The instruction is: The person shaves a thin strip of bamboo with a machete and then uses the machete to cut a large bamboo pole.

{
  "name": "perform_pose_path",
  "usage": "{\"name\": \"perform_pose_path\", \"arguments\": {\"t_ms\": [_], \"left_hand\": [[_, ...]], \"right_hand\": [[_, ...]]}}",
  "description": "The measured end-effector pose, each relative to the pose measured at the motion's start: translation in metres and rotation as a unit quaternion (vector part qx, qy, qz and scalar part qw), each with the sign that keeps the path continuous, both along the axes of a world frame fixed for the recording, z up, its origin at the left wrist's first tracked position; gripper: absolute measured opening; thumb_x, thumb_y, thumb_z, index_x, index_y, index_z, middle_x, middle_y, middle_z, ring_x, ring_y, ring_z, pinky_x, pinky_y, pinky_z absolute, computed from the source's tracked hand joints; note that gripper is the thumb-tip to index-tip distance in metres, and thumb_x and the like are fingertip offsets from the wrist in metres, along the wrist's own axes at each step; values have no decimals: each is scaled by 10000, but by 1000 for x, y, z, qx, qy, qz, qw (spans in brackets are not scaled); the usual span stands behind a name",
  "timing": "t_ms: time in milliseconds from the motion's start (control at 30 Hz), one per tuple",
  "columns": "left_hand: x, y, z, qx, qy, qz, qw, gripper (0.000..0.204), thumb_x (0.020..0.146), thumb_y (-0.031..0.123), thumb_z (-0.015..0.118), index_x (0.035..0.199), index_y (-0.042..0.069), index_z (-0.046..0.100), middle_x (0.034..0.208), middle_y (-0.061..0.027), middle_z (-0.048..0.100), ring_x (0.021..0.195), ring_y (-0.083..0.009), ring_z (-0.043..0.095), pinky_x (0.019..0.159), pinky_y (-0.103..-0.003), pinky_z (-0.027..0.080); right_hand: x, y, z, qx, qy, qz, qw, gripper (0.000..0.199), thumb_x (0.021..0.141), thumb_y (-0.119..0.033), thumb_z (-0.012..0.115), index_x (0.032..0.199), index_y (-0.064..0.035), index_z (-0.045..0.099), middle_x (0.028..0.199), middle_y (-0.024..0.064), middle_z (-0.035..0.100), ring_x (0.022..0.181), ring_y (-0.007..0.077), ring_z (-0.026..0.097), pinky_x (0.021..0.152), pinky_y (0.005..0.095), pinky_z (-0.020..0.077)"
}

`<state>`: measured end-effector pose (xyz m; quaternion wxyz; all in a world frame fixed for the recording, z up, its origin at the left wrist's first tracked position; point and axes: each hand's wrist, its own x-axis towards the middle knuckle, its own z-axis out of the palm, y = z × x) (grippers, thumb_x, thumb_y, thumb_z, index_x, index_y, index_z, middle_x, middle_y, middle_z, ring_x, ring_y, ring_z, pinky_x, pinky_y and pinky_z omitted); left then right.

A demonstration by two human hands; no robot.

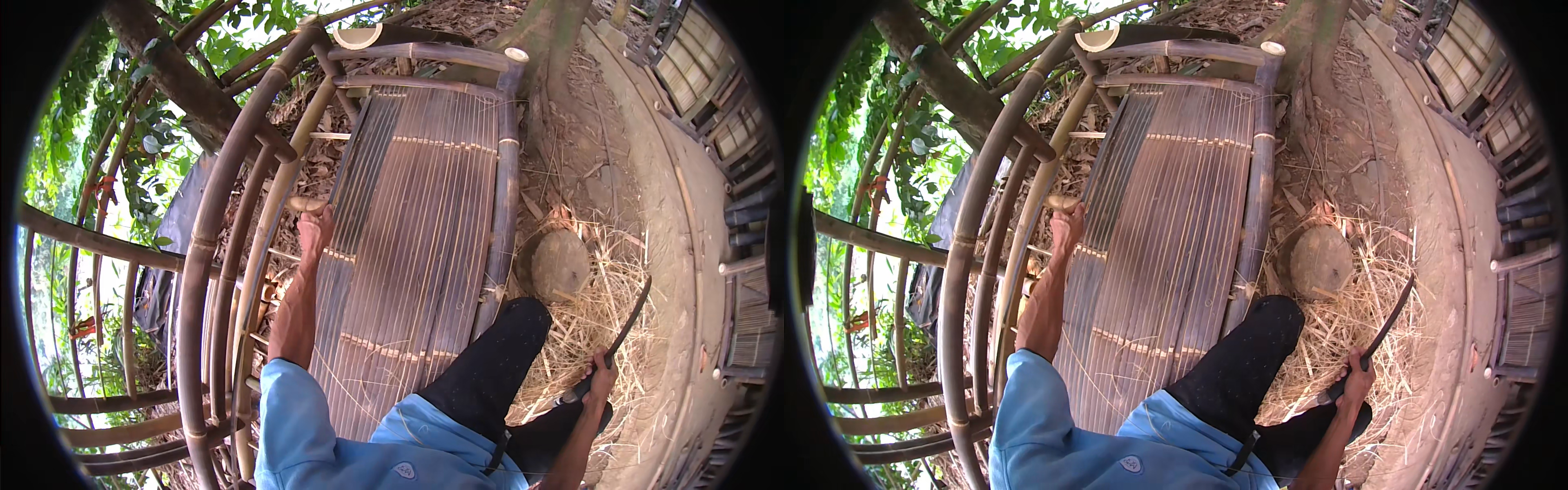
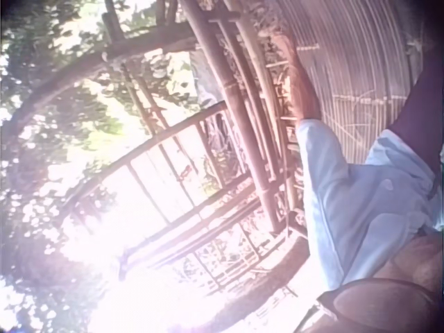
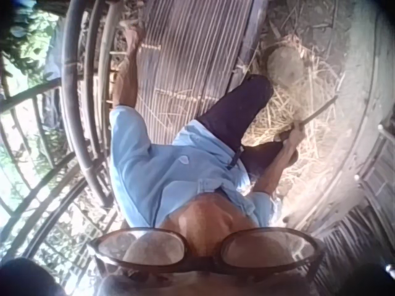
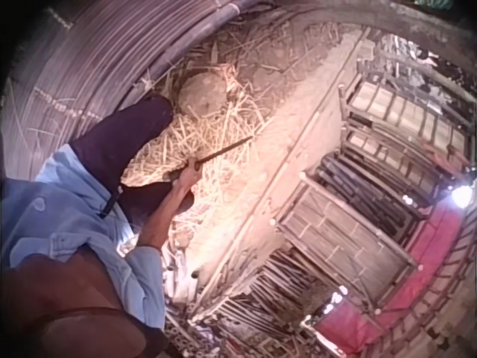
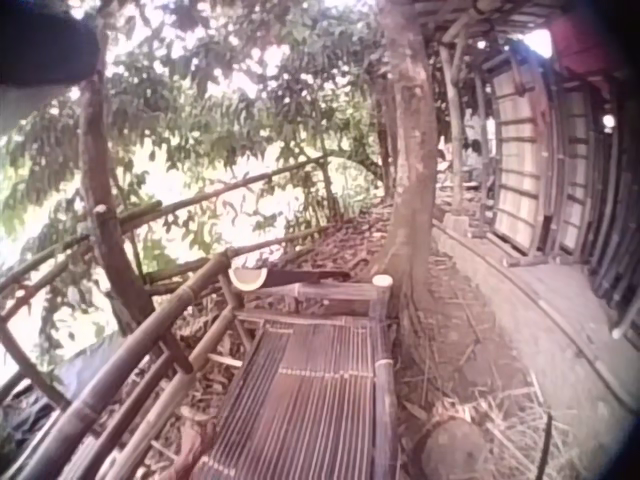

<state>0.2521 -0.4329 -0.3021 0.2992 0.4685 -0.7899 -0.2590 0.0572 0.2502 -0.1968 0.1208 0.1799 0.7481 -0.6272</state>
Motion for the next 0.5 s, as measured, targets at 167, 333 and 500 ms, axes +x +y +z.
{"name": "perform_pose_path", "arguments": {"t_ms": [167, 333, 500], "left_hand": [[-5, -43, 4, -42, -183, -38, 981, 381, 906, 337, 622, 1146, 69, 750, 836, -217, 731, 779, -338, 725, 733, -425, 562], [10, -30, -5, -65, -235, 34, 969, 467, 894, 353, 581, 1306, 163, 692, 1123, -251, 686, 1147, -418, 590, 1070, -557, 389], [76, 38, 3, -124, -177, 80, 973, 549, 879, 359, 651, 1365, 106, 622, 1102, -303, 609, 1112, -486, 515, 991, -609, 376]], "right_hand": [[-2, -1, 1, 4, -8, 0, 1000, 161, 982, -204, 667, 1061, -70, 624, 763, 8, 569, 528, 75, 500, 429, 221, 408], [-10, 1, 7, 33, 3, 11, 999, 219, 965, -191, 693, 1116, -49, 623, 740, 17, 572, 507, 83, 493, 419, 233, 404], [-29, -9, 15, 145, 45, 106, 983, 193, 962, -206, 706, 1073, -62, 641, 670, 3, 541, 459, 65, 463, 409, 224, 373]]}}
